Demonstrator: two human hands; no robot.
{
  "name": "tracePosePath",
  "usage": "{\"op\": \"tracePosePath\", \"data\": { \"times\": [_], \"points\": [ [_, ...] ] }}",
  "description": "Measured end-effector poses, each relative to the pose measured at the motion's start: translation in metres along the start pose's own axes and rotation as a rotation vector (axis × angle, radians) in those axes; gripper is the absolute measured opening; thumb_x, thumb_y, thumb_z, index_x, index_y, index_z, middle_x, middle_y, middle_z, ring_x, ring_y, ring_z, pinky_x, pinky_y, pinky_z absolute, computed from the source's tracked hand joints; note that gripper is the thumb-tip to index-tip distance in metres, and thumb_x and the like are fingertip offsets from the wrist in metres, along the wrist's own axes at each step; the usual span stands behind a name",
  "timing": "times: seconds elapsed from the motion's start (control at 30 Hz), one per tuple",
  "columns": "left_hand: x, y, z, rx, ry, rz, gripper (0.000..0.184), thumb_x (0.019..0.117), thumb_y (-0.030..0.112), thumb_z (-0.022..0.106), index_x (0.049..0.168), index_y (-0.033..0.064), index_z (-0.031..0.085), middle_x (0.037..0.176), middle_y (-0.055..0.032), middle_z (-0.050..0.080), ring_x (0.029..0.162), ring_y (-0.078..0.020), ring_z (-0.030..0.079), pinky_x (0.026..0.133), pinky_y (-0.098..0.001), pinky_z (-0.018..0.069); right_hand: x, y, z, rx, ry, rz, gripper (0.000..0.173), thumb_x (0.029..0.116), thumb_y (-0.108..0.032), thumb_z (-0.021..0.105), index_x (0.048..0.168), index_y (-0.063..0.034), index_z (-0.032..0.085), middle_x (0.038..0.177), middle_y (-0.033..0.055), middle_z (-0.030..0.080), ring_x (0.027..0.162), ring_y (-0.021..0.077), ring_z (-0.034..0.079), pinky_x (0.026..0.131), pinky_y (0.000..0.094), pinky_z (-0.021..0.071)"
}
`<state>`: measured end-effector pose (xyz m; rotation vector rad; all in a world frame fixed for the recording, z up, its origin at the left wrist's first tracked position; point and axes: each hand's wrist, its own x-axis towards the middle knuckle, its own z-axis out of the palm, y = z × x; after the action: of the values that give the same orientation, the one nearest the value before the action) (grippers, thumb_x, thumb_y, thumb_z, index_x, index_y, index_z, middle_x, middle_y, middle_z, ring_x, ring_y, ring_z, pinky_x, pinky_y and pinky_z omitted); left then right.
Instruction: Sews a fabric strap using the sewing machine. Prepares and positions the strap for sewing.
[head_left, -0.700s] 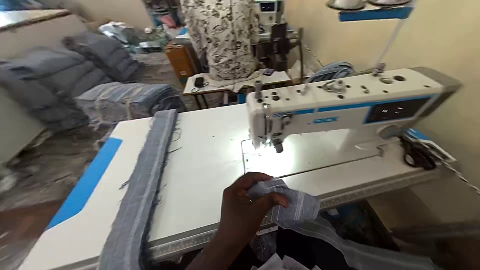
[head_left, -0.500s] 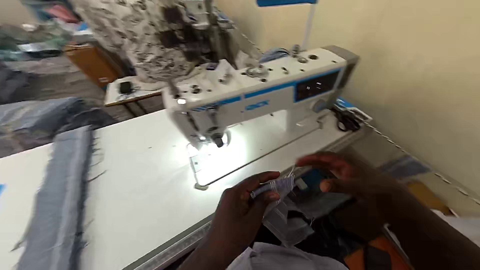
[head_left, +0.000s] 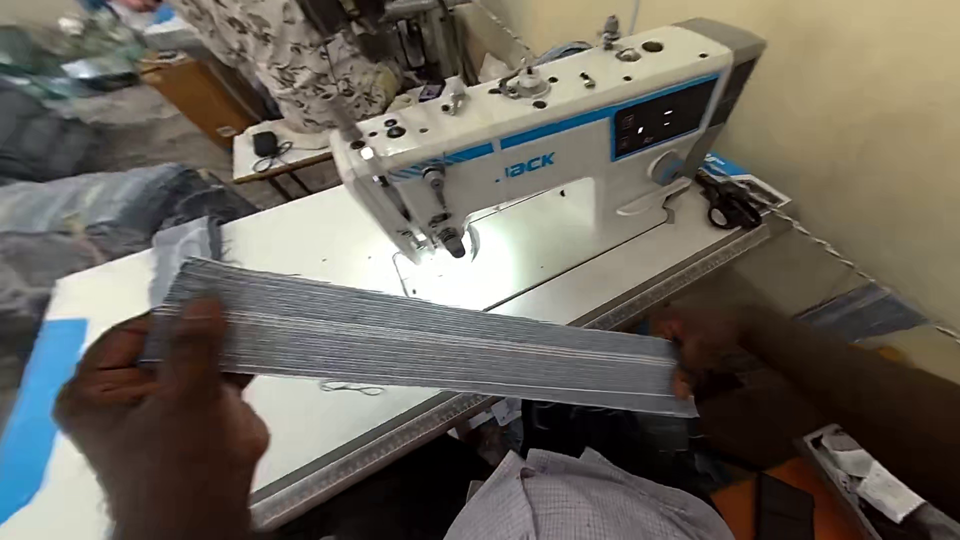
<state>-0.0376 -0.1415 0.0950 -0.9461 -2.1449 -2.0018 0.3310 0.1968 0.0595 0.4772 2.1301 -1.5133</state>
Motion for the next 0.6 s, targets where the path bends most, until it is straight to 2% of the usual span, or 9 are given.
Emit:
{"op": "tracePosePath", "data": {
  "times": [0.1,0.17,0.23,0.3,0.33,0.4,0.47,0.53,0.6],
  "points": [
    [0.022,-0.024,-0.065,0.25,0.126,-0.088,0.03,0.1002,0.038,0.065,0.121,0.0178,0.059,0.103,0.0099,0.065,0.088,-0.0027,0.067,0.078,-0.0296,0.0606,-0.013,-0.037,0.023,-0.197,-0.023,0.236,0.018,0.0826,-0.008,0.084,0.083,0.001,0.069,0.066,0.0054,0.064,0.056,0.0105,0.057,0.057,0.0276,0.049],
    [0.032,-0.029,-0.101,0.501,0.175,-0.121,0.042,0.1003,0.038,0.063,0.128,0.0072,0.057,0.109,-0.0018,0.062,0.092,-0.0061,0.062,0.084,-0.0332,0.0559,-0.007,-0.053,0.046,-0.294,-0.133,0.348,0.016,0.0934,-0.01,0.074,0.096,0.0033,0.067,0.076,0.009,0.063,0.064,0.0135,0.058,0.063,0.0309,0.0507],
    [0.032,-0.025,-0.117,0.732,0.155,-0.094,0.045,0.103,0.034,0.058,0.129,-0.003,0.058,0.116,-0.022,0.064,0.1,-0.0249,0.064,0.092,-0.049,0.0514,0.014,-0.038,0.058,-0.466,-0.275,0.234,0.032,0.0969,-0.025,0.073,0.102,0.0063,0.069,0.084,0.0173,0.066,0.075,0.0254,0.062,0.074,0.0443,0.0516],
    [0.015,-0.002,-0.099,0.798,0.002,-0.076,0.04,0.1075,0.029,0.052,0.129,-0.0044,0.058,0.117,-0.0271,0.064,0.102,-0.034,0.066,0.093,-0.0572,0.0513,0.042,-0.014,0.065,-0.703,-0.256,0.024,0.038,0.0945,-0.042,0.074,0.106,-0.0058,0.072,0.09,0.0136,0.069,0.082,0.0305,0.066,0.077,0.0556,0.0537],
    [-0.001,0.013,-0.079,0.755,-0.123,-0.068,0.034,0.1082,0.025,0.052,0.125,-0.0025,0.06,0.111,-0.0226,0.066,0.095,-0.0295,0.067,0.087,-0.0539,0.0543,0.051,-0.021,0.07,-0.738,-0.159,-0.049,0.038,0.0938,-0.044,0.073,0.116,-0.0128,0.073,0.102,0.0107,0.072,0.094,0.0304,0.069,0.086,0.0585,0.0541],
    [-0.037,0.038,-0.038,0.525,-0.445,-0.008,0.019,0.105,0.015,0.053,0.114,0.0048,0.067,0.103,-0.007,0.07,0.087,-0.0154,0.069,0.078,-0.0401,0.0603,0.067,-0.05,0.085,-0.603,0.137,-0.292,0.054,0.0926,-0.056,0.069,0.136,-0.0256,0.067,0.122,-0.0009,0.071,0.112,0.0168,0.067,0.1,0.0479,0.0548],
    [-0.063,0.047,0.0,0.257,-0.67,0.103,0.018,0.1022,0.017,0.057,0.11,0.0138,0.073,0.108,0.0028,0.07,0.091,-0.0085,0.068,0.078,-0.0291,0.0615,0.092,-0.084,0.108,-0.252,0.368,-0.613,0.069,0.0849,-0.058,0.077,0.142,-0.024,0.062,0.127,-0.0068,0.068,0.113,0.0055,0.065,0.095,0.0334,0.0591],
    [-0.074,0.049,0.026,0.067,-0.574,0.11,0.014,0.0987,0.016,0.066,0.108,0.0134,0.076,0.102,0.0026,0.067,0.085,-0.009,0.066,0.071,-0.0245,0.0598,0.111,-0.109,0.133,0.097,0.345,-0.782,0.058,0.0841,-0.04,0.085,0.134,-0.0179,0.066,0.119,-0.005,0.071,0.107,0.0069,0.069,0.092,0.0315,0.0623],
    [-0.077,0.051,0.037,-0.114,-0.366,-0.061,0.019,0.092,0.01,0.076,0.111,0.0076,0.074,0.094,-0.006,0.073,0.074,-0.0161,0.07,0.063,-0.0287,0.0628,0.122,-0.113,0.154,0.276,0.321,-0.776,0.023,0.0897,-0.027,0.081,0.104,-0.0099,0.075,0.092,-0.0009,0.076,0.081,0.009,0.073,0.072,0.0299,0.064]
  ]
}}
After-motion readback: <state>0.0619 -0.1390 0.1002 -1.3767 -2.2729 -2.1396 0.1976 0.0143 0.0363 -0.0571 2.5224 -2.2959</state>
